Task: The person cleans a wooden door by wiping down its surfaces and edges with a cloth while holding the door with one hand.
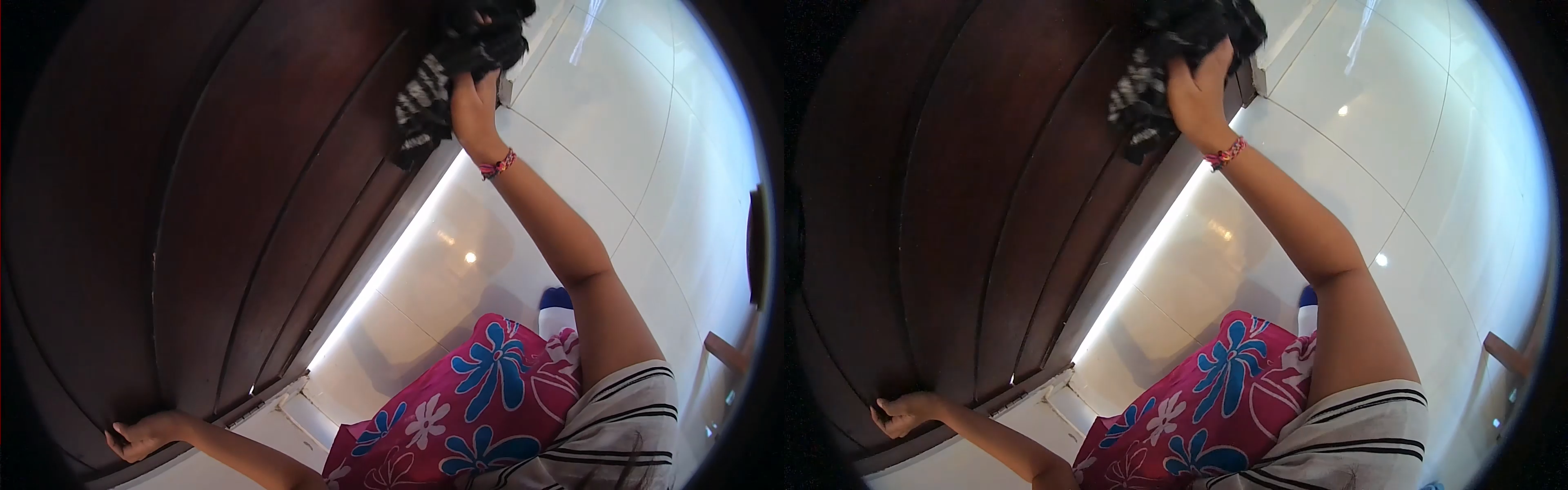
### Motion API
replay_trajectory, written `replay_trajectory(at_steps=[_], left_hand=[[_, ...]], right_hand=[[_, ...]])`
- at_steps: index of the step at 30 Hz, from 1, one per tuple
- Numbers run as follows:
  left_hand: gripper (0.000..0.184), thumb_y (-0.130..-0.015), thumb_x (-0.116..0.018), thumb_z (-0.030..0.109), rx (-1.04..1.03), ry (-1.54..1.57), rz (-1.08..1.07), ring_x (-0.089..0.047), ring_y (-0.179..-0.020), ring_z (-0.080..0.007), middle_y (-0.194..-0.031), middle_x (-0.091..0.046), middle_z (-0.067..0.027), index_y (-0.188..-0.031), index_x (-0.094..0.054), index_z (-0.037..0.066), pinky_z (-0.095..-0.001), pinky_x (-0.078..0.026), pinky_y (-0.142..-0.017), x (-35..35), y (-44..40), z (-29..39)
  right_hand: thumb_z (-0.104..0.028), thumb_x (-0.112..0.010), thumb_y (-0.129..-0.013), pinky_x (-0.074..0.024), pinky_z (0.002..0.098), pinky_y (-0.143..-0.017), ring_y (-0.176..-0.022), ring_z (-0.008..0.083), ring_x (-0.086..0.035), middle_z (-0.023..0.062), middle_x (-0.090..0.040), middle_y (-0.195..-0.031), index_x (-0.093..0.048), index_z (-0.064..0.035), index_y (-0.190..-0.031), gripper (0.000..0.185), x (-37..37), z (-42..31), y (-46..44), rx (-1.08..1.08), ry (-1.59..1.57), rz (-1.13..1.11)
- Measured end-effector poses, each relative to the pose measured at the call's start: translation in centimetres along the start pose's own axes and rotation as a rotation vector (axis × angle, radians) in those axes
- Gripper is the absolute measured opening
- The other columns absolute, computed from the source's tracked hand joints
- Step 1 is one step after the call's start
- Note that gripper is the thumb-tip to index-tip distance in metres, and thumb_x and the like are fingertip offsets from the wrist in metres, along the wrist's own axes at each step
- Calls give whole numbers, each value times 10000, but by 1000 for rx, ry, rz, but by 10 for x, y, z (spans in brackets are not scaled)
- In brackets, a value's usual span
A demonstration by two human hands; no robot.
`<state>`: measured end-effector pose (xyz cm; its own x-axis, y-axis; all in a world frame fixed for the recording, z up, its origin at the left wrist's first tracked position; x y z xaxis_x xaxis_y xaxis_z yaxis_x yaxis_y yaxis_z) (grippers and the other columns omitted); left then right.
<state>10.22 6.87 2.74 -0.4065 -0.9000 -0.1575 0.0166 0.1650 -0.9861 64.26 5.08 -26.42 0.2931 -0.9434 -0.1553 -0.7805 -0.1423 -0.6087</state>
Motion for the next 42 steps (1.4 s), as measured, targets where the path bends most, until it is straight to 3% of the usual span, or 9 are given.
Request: replay_trajectory(at_steps=[2,5,12,17,20,23,27,33,42], left_hand=[[312,-819,-576,272,0,-38,7,-340,-1082,-323,-1087,-407,-201,-1008,-576,24,-452,-318,-895,1,0,-8],[324,-817,-584,283,6,-50,19,-347,-1074,-318,-1074,-410,-196,-1000,-575,16,-445,-323,-892,3,0,-13],[343,-824,-588,293,-15,48,9,-333,-1086,-311,-1087,-412,-199,-981,-562,-10,-460,-306,-908,0,-1,-7],[346,-822,-589,287,30,-9,16,-336,-1086,-309,-1095,-420,-191,-992,-555,-13,-451,-303,-911,2,-1,-14],[337,-822,-584,280,25,-1,14,-333,-1092,-308,-1098,-427,-179,-1001,-556,-3,-453,-298,-914,2,-1,-12],[330,-821,-577,268,21,7,-9,-333,-1093,-309,-1096,-430,-179,-1016,-556,2,-454,-297,-913,0,0,-3],[348,-857,-522,268,49,-107,-42,-393,-1068,-272,-1111,-371,-167,-1072,-526,-5,-380,-349,-918,-1,2,2],[310,-811,-582,253,12,37,26,-338,-1092,-305,-1099,-456,-170,-999,-569,7,-447,-282,-929,2,1,-21],[297,-805,-587,265,-17,-30,17,-343,-1083,-311,-1064,-469,-170,-984,-568,29,-452,-297,-905,1,1,-14]], right_hand=[[-81,-492,-805,-316,380,-976,-1134,334,-434,211,-491,-1205,-487,39,-1157,371,8,86,52,-543,-235,107],[-226,-348,-971,-402,290,-889,-975,178,-517,76,-516,-1119,-401,-1,-1247,361,7,149,96,-788,-285,46],[-80,-486,-817,-310,377,-969,-1110,303,-451,189,-522,-1150,-472,19,-1150,348,2,-5,14,-29,13,-91],[-96,-431,-844,-348,323,-931,-1093,241,-449,121,-476,-1221,-497,38,-1125,318,-20,-105,-2,438,389,-175],[-104,-509,-683,-108,470,-1069,-1316,390,-165,194,-181,-1454,-473,-2,-1211,538,-28,-99,-15,311,129,-237],[-150,-551,-778,-110,489,-1066,-1323,344,-171,135,-144,-1477,-291,-75,-1339,623,-25,-32,-14,115,-114,-127],[-85,-487,-804,-261,376,-996,-1138,321,-387,182,-440,-1212,-475,15,-1123,335,-3,8,-5,-351,-334,44],[-39,-429,-799,-310,411,-947,-1096,381,-421,269,-454,-1165,-482,68,-1098,322,1,105,94,-620,-301,78],[-59,-499,-753,-188,389,-1057,-1246,355,-263,213,-327,-1323,-350,27,-1256,532,-21,-29,33,-105,-68,-109]])
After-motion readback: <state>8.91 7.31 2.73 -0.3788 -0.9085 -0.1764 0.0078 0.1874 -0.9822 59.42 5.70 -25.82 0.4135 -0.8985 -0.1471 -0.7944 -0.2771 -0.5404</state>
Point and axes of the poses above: each hand's wrist, its own y-axis away from the middle knuckle, its own x-axis out of the back of the hand, z = x × y, the point moved 9 cm from there along -y, towards the middle knuckle
